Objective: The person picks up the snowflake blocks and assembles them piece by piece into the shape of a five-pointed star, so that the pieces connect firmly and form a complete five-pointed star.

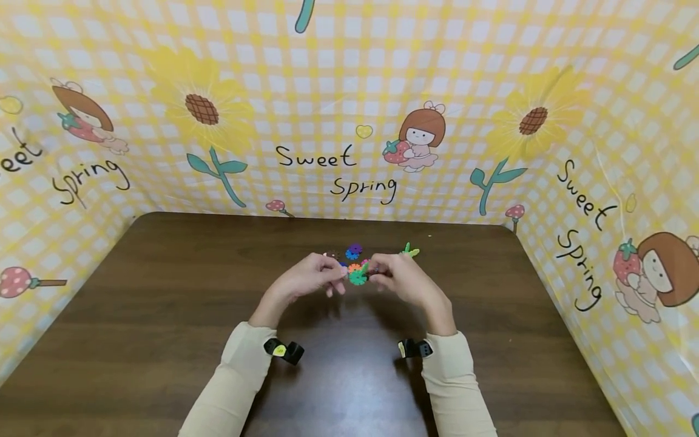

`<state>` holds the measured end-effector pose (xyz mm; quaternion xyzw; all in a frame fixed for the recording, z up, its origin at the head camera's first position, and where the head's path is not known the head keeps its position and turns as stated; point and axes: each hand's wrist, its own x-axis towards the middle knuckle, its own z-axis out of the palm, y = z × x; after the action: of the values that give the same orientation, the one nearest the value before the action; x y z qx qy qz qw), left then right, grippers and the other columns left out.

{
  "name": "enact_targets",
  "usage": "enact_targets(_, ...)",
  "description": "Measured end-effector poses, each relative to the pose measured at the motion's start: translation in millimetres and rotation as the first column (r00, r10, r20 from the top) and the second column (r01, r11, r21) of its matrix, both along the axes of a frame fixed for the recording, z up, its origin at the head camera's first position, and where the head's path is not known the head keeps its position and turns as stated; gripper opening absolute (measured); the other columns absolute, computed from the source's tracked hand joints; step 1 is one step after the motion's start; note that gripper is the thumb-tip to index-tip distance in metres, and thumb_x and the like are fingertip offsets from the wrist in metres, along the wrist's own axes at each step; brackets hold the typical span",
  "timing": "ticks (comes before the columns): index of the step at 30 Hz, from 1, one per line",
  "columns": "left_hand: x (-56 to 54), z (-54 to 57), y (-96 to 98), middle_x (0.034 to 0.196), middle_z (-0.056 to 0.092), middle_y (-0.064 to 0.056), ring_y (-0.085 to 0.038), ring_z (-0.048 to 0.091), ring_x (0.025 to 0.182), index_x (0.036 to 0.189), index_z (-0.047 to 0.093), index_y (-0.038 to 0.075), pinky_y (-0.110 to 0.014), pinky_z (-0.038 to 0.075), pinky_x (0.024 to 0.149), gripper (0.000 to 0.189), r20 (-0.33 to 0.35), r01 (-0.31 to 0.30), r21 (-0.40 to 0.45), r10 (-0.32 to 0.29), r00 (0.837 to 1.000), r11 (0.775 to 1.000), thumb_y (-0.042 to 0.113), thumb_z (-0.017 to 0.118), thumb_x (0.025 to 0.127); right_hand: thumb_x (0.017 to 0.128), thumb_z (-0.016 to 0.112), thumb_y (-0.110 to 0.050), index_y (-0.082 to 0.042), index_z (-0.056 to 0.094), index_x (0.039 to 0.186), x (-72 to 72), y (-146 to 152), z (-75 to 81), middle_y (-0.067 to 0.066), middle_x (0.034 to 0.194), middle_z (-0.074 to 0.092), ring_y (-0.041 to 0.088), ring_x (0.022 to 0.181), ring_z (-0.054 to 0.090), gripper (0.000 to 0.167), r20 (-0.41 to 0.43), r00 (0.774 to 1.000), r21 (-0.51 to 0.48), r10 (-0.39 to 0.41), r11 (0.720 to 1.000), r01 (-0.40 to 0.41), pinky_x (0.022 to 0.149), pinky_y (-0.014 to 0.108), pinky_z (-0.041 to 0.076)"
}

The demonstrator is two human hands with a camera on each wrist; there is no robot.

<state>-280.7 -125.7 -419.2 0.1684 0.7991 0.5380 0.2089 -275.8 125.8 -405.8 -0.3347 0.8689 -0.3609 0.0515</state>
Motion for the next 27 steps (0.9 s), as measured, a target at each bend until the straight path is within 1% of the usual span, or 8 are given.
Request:
enact_targets(3,-5.0,-7.7,-7.5,0.081,0.073,-0.01,-0.027,0.066,0.071,0.104,0.068,-0.001,-0.038,0.054,0.068,0.024,-0.142,-0.158,-0.138,0.138,0.98,0.978,0.021,0.06,0.102,0.095,0.067,-0.002,-0.003,0.065,0.094,-1.1,11,-2.4,0.012,0.079,0.071,0.028,0.068,0.068,0.002,0.133,0.991,0.047,-0.023,0.999,0.017,0.06,0.029,0.051)
enact_targets(5,-9.6,-15.2,-11.8,0.082,0.072,-0.006,-0.024,0.065,0.074,0.103,0.069,0.005,-0.037,0.051,0.07,0.018,-0.233,-0.274,-0.235,0.22,0.947,0.933,0.022,0.064,0.1,0.094,0.067,0.0,-0.004,0.065,0.092,-2.2,20,-6.0,0.012,0.081,0.071,0.028,0.067,0.068,0.005,0.212,0.976,0.068,-0.048,0.997,0.034,0.061,0.032,0.053)
enact_targets(7,-14.8,-26.3,-14.9,0.086,0.071,-0.003,-0.022,0.064,0.08,0.106,0.069,0.009,-0.04,0.049,0.075,0.015,-0.307,-0.355,-0.291,0.265,0.914,0.888,0.021,0.068,0.097,0.093,0.068,0.001,-0.005,0.066,0.09,-4.2,28,-11.8,0.012,0.082,0.071,0.027,0.066,0.069,0.006,0.278,0.958,0.087,-0.072,0.995,0.049,0.061,0.034,0.055)
enact_targets(9,-19.8,-40.4,-18.0,0.096,0.069,-0.005,-0.024,0.062,0.09,0.114,0.068,0.011,-0.044,0.046,0.082,0.021,-0.346,-0.385,-0.32,0.272,0.898,0.866,0.019,0.07,0.095,0.093,0.068,-0.001,-0.003,0.067,0.091,-6.1,36,-18.0,0.012,0.081,0.072,0.026,0.066,0.07,0.004,0.327,0.941,0.103,-0.085,0.993,0.053,0.062,0.036,0.056)
enact_targets(13,-22.8,-58.4,-20.1,0.121,0.058,-0.014,-0.032,0.053,0.112,0.143,0.055,0.019,-0.051,0.043,0.092,0.051,-0.343,-0.379,-0.343,0.261,0.902,0.86,0.019,0.071,0.095,0.093,0.07,-0.003,-0.003,0.068,0.092,-9.2,52,-26.3,0.01,0.079,0.071,0.026,0.066,0.07,0.002,0.374,0.922,0.131,-0.099,0.99,0.053,0.064,0.039,0.056)
enact_targets(16,-23.1,-59.1,-16.8,0.132,0.047,-0.018,-0.034,0.053,0.107,0.154,0.04,0.026,-0.05,0.045,0.086,0.064,-0.32,-0.364,-0.401,0.243,0.916,0.841,0.024,0.068,0.097,0.091,0.071,-0.002,-0.006,0.07,0.089,-10.9,62,-27.2,0.007,0.08,0.07,0.025,0.068,0.07,0.004,0.361,0.926,0.153,-0.112,0.986,0.06,0.065,0.038,0.056)
enact_targets(22,-26.0,-56.2,-7.6,0.129,0.043,-0.02,-0.029,0.055,0.08,0.153,0.041,0.033,-0.038,0.042,0.065,0.059,-0.319,-0.348,-0.535,0.197,0.927,0.77,0.032,0.064,0.099,0.089,0.075,-0.005,-0.01,0.073,0.088,-15.2,71,-29.6,-0.001,0.083,0.069,0.017,0.078,0.061,0.005,0.231,0.956,0.211,-0.181,0.968,0.132,0.07,0.033,0.051)
enact_targets(27,-25.6,-56.2,-6.2,0.126,0.046,-0.019,-0.031,0.057,0.088,0.141,0.056,0.031,-0.042,0.046,0.07,0.045,-0.337,-0.371,-0.521,0.215,0.917,0.769,0.031,0.066,0.097,0.088,0.075,-0.004,-0.009,0.075,0.09,-17.2,75,-34.7,0.002,0.093,0.072,0.022,0.091,0.061,0.006,0.121,0.957,0.216,-0.264,0.948,0.234,0.081,0.04,0.051)
